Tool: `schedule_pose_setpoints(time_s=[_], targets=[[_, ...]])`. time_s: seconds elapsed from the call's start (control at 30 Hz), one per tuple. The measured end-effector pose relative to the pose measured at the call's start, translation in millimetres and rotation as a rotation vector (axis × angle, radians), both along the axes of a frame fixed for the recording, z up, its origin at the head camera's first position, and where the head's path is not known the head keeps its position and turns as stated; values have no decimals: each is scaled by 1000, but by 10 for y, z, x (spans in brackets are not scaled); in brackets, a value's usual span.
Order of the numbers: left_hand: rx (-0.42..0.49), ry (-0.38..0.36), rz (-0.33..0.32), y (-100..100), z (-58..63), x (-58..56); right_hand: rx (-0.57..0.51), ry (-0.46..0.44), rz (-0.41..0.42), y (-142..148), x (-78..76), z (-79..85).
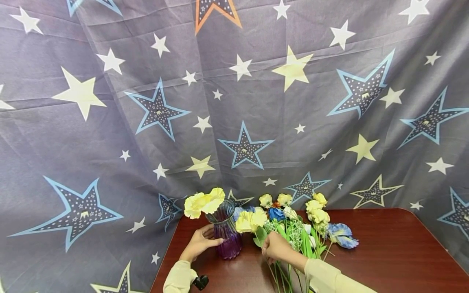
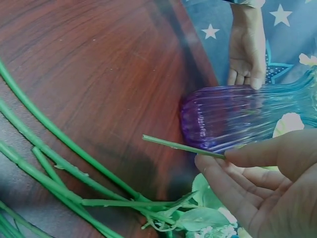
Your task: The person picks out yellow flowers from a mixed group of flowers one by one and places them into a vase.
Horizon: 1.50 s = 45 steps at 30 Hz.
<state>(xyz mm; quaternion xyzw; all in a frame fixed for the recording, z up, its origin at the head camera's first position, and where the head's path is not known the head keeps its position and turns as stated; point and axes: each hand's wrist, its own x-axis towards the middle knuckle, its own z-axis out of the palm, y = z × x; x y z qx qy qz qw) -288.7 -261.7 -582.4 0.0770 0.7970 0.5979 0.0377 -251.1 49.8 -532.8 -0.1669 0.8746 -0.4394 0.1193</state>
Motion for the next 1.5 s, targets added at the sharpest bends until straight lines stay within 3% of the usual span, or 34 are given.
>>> schedule_pose_setpoints(time_s=[0.2, 0.37, 0.47, 0.6, 0.73, 1.03, 1.3, 1.5], targets=[[8, -7, -6, 20, 55, 27, -27, 30, 0, 13, -9, 56], [22, -19, -23, 60, 204, 92, -62, 38, 5, 22, -38, 84], [15, -19, -27, 88, 298, 147, -87, 27, 8, 33, -62, 123], [13, -20, -23, 97, 335, 181, -119, -12, 1, 54, -104, 205], [18, -25, -19, 81, 284, 153, -139, -49, -16, 74, -178, 275], [5, -19, 19, 14, 18, 10, -226, -117, -50, 82, -270, 462], [0, -12, -5, -15, -21, -5, -295, -144, -58, 140, -346, 672], [3, -17, 13, -10, -14, -12, -336, -151, -66, 181, -402, 843]])
